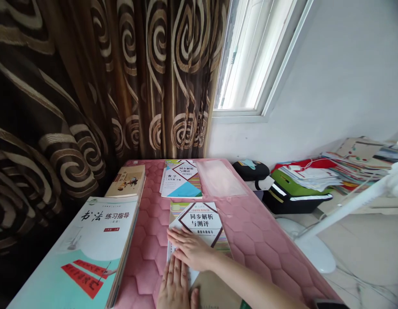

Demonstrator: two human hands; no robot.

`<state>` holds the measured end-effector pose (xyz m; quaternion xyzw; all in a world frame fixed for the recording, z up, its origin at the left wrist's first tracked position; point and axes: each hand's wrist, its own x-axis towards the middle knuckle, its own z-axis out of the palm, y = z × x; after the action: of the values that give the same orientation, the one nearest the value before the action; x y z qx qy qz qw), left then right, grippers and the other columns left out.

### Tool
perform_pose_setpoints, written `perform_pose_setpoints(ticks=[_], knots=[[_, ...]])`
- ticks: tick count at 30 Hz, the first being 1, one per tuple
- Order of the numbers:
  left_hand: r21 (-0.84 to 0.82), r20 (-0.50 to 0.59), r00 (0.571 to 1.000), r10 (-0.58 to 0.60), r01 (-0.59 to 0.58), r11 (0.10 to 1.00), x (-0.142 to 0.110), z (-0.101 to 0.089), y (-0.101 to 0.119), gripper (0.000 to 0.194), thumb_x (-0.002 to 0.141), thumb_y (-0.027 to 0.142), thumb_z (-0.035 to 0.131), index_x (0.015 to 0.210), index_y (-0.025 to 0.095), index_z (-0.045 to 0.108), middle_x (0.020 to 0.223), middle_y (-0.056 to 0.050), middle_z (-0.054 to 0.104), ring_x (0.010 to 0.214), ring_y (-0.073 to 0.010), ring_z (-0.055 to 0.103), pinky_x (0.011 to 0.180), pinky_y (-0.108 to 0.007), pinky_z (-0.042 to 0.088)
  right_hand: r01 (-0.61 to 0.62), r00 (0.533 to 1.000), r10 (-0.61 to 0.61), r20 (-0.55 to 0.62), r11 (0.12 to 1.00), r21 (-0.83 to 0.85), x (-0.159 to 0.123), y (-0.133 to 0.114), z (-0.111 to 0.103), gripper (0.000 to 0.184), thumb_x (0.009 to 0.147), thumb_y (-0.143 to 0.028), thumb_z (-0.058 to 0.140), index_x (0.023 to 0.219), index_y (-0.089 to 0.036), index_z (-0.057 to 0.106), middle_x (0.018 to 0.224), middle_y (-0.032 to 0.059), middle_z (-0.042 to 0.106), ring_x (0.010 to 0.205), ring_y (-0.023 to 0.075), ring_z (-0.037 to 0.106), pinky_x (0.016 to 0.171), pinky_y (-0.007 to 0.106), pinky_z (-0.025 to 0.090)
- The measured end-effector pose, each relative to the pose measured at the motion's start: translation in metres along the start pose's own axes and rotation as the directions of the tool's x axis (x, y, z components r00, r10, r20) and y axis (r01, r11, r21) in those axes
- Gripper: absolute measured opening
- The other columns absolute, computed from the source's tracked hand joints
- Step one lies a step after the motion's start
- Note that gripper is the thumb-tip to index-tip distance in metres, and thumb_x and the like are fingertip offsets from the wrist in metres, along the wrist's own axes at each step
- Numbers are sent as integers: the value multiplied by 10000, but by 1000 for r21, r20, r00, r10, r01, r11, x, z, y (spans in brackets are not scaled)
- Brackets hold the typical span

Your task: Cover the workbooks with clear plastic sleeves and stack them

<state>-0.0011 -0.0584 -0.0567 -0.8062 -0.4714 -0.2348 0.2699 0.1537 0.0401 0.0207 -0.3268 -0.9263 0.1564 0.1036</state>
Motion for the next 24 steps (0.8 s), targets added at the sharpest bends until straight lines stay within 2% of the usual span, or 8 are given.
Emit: perform_pose_setpoints(ticks=[2, 7, 9, 11, 14, 17, 21, 24], knots=[[-17, 19, 1000, -24, 24, 1000, -1, 2, 2, 807, 818, 382, 470, 1509, 92, 169, 1352, -139, 565, 1226, -257, 527, 954, -387, 449, 5, 1000, -5, 0, 1000, -17, 14, 5, 1, 552, 998, -424, 262, 1507, -218, 202, 1567, 18, 203, 1446, 146, 166, 1204, 365, 82], [-38, 66, 994, -82, 85, 996, 4, -9, 5, 814, 803, 357, 487, 1511, 109, 171, 1454, -141, 453, 1300, -259, 459, 991, -393, 440, -217, 976, 217, -16, 971, -98, 68, 41, -14, 587, 996, -431, 213, 1497, -125, 235, 1569, 83, 165, 1455, 190, 127, 1198, 412, 96], [-28, 72, 995, -76, 78, 997, 7, -15, 6, 800, 806, 356, 487, 1508, 112, 190, 1463, -139, 440, 1301, -260, 458, 986, -387, 444, -302, 953, 300, -35, 947, -114, 83, 42, -16, 603, 993, -438, 213, 1491, -101, 247, 1568, 95, 167, 1455, 196, 121, 1197, 404, 98], [-28, 76, 994, -82, 84, 996, 10, -20, 6, 795, 809, 352, 489, 1508, 115, 193, 1469, -141, 431, 1305, -266, 453, 993, -390, 437, -363, 932, 358, -64, 924, -121, 86, 34, -12, 621, 989, -447, 216, 1490, -80, 244, 1568, 109, 155, 1457, 215, 113, 1195, 419, 92], [-47, 67, 992, -105, 108, 993, 12, -24, 6, 790, 827, 353, 484, 1513, 127, 166, 1468, -142, 430, 1309, -268, 448, 1006, -398, 421, -340, 939, 328, -106, 931, -130, 64, 22, -3, 645, 980, -491, 223, 1501, -111, 220, 1575, 98, 118, 1461, 237, 81, 1188, 462, 82], [-89, 83, 993, -86, 94, 992, 11, -25, 4, 761, 857, 375, 470, 1515, 145, 163, 1475, -123, 426, 1327, -257, 428, 1020, -393, 411, -317, 947, 302, -110, 936, -152, 20, 28, -4, 620, 975, -521, 217, 1505, -200, 232, 1578, 55, 134, 1461, 220, 103, 1181, 480, 80], [-179, 193, 977, -85, 120, 977, 8, -28, 1, 663, 885, 407, 450, 1486, 181, 286, 1498, -92, 399, 1351, -255, 394, 1043, -404, 401, -563, 826, 545, -143, 806, -182, -43, 54, -22, 592, 985, -479, 180, 1502, -198, 244, 1575, 71, 177, 1455, 230, 142, 1166, 503, 120], [-229, 370, 921, -123, 218, 949, 21, -36, -6, 514, 904, 374, 423, 1396, 231, 460, 1477, -74, 436, 1320, -258, 432, 1028, -411, 417, -646, 764, 624, -165, 741, -183, -71, 57, -28, 578, 980, -451, 229, 1492, -187, 280, 1576, 77, 206, 1451, 236, 161, 1150, 477, 192]])
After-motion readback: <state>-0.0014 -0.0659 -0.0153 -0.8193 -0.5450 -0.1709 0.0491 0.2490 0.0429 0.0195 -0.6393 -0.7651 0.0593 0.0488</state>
